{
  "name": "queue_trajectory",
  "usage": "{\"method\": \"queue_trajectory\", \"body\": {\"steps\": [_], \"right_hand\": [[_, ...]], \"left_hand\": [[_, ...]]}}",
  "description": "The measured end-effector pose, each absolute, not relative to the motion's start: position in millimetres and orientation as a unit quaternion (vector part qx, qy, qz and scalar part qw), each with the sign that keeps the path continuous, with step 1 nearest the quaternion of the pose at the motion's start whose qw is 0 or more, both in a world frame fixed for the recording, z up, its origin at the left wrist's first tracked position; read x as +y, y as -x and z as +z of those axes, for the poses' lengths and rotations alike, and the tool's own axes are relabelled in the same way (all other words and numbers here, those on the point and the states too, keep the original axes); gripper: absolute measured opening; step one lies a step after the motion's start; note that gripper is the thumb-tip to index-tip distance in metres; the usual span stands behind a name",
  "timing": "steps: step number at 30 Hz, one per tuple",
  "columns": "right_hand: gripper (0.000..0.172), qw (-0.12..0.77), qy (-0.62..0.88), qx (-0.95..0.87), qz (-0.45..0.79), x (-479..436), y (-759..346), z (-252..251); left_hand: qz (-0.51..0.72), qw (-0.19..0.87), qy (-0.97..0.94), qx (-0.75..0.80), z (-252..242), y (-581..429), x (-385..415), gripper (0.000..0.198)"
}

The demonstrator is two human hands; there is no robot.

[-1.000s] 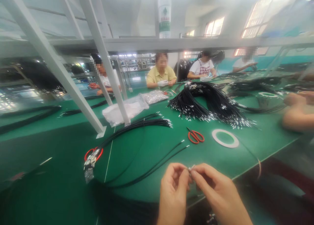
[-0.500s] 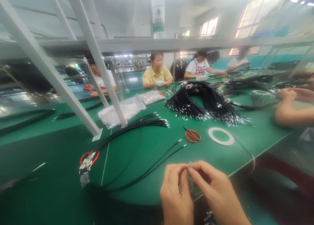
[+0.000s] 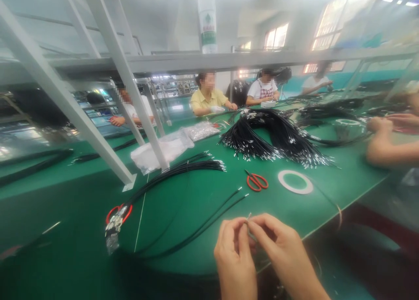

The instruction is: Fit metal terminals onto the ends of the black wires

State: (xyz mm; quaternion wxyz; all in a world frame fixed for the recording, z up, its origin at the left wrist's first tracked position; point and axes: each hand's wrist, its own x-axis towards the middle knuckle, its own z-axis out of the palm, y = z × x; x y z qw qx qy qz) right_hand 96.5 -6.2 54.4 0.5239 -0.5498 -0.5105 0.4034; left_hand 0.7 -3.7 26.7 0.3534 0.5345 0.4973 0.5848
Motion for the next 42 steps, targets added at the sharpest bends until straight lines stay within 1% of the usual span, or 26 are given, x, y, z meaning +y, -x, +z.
{"method": "queue_trajectory", "body": {"steps": [2, 5, 10, 20, 28, 32, 38, 42], "right_hand": [[0.027, 0.520, 0.550, -0.505, 0.415, -4.6, -97.0, 53.7], [0.028, 0.507, 0.566, -0.506, 0.409, -3.2, -97.7, 53.5], [0.029, 0.489, 0.593, -0.523, 0.369, -3.1, -98.5, 53.0], [0.027, 0.480, 0.580, -0.543, 0.371, -5.7, -98.4, 50.5], [0.027, 0.495, 0.584, -0.529, 0.365, -7.7, -93.2, 55.1], [0.029, 0.501, 0.586, -0.507, 0.385, -5.8, -89.6, 55.3], [0.031, 0.495, 0.586, -0.501, 0.400, -1.2, -93.5, 53.9], [0.029, 0.502, 0.567, -0.506, 0.413, -2.1, -98.0, 53.7]], "left_hand": [[0.579, 0.402, -0.505, 0.498, 21.6, -0.6, -1.5, 0.018], [0.577, 0.431, -0.480, 0.502, 15.8, -0.4, 0.9, 0.025], [0.581, 0.421, -0.495, 0.490, 17.7, -0.7, 1.7, 0.020], [0.573, 0.384, -0.499, 0.524, 20.5, -3.5, -1.2, 0.018], [0.570, 0.435, -0.475, 0.510, 21.6, -2.3, -4.5, 0.021], [0.572, 0.432, -0.473, 0.512, 21.8, -1.5, -5.7, 0.023], [0.588, 0.418, -0.481, 0.498, 22.3, 0.7, -6.3, 0.020], [0.593, 0.432, -0.479, 0.481, 23.5, 1.9, -4.8, 0.018]]}}
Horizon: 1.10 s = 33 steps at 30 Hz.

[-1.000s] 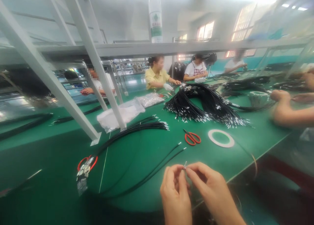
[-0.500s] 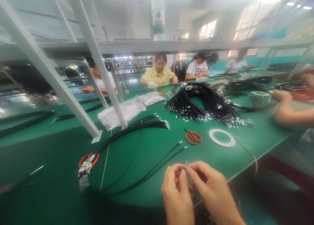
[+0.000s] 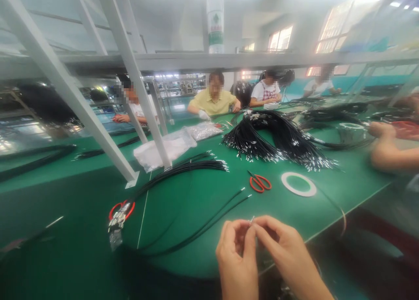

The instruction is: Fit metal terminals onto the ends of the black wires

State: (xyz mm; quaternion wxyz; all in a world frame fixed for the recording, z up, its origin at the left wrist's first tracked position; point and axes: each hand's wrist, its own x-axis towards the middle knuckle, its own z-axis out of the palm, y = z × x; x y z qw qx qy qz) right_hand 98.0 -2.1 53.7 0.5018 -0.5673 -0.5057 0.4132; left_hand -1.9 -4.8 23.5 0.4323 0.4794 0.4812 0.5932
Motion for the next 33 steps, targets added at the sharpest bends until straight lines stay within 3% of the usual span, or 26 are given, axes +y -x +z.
{"method": "queue_trajectory", "body": {"steps": [3, 10, 16, 19, 22, 33], "right_hand": [[0.026, 0.487, 0.557, -0.536, 0.407, -4, -101, 50], [0.027, 0.477, 0.552, -0.557, 0.396, -8, -105, 43], [0.028, 0.492, 0.574, -0.514, 0.405, -6, -103, 47], [0.031, 0.492, 0.578, -0.496, 0.422, -5, -101, 48], [0.033, 0.481, 0.587, -0.494, 0.424, -4, -100, 48], [0.033, 0.473, 0.596, -0.505, 0.406, -3, -99, 49]], "left_hand": [[0.594, 0.394, -0.492, 0.500, 25, 2, -4, 0.013], [0.611, 0.193, -0.564, 0.521, 24, -5, -5, 0.014], [0.591, 0.274, -0.560, 0.512, 15, -3, -6, 0.008], [0.582, 0.312, -0.531, 0.531, 14, 1, -6, 0.019], [0.577, 0.297, -0.550, 0.526, 16, 4, -6, 0.006], [0.543, 0.344, -0.532, 0.551, 17, 5, -6, 0.025]]}}
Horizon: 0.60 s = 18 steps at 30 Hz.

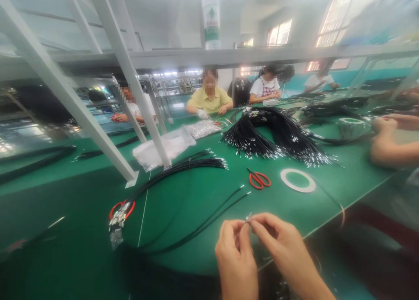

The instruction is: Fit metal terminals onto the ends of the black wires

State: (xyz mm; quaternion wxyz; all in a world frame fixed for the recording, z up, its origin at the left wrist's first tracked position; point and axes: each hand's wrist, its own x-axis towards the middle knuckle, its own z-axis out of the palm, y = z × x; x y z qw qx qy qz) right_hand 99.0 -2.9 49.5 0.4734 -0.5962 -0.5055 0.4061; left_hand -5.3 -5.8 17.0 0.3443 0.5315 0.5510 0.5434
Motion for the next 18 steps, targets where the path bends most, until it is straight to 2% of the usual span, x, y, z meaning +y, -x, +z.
{"method": "queue_trajectory", "body": {"steps": [10, 18], "right_hand": [[0.032, 0.456, 0.604, -0.520, 0.395, -2.1, -97.7, 50.1], [0.032, 0.457, 0.605, -0.524, 0.389, -3.0, -95.7, 54.6]], "left_hand": [[0.507, 0.435, -0.509, 0.543, 14.3, 11.3, -4.1, 0.035], [0.494, 0.453, -0.509, 0.540, 9.7, 12.6, -4.3, 0.037]]}}
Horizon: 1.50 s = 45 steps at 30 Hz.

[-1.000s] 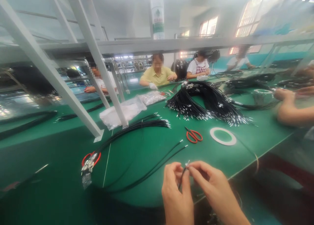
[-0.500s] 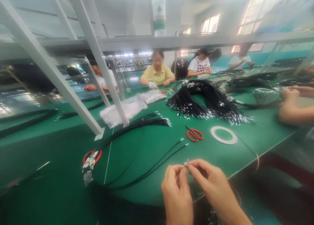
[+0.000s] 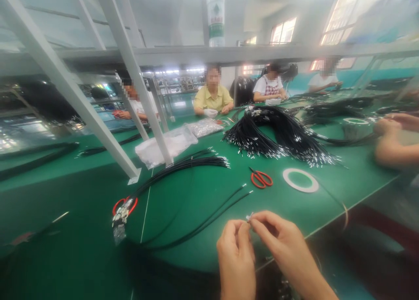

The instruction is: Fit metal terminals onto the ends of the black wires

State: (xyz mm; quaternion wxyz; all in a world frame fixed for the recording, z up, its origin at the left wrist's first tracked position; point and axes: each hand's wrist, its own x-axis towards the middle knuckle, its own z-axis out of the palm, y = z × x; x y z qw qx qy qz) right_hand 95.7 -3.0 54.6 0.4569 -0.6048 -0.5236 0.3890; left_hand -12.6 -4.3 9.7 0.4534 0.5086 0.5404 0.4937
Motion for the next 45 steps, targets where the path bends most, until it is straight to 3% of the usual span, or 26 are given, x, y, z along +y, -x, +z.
{"method": "queue_trajectory", "body": {"steps": [22, 30, 45], "right_hand": [[0.026, 0.488, 0.564, -0.530, 0.405, -3, -96, 50], [0.025, 0.486, 0.542, -0.526, 0.439, -2, -97, 55], [0.023, 0.466, 0.415, -0.427, 0.654, 2, -105, 52]], "left_hand": [[0.502, 0.610, -0.415, 0.451, 24, 18, -2, 0.051], [0.428, 0.711, -0.382, 0.407, 47, 28, 1, 0.052], [0.285, 0.859, -0.311, 0.291, 52, 56, 9, 0.037]]}}
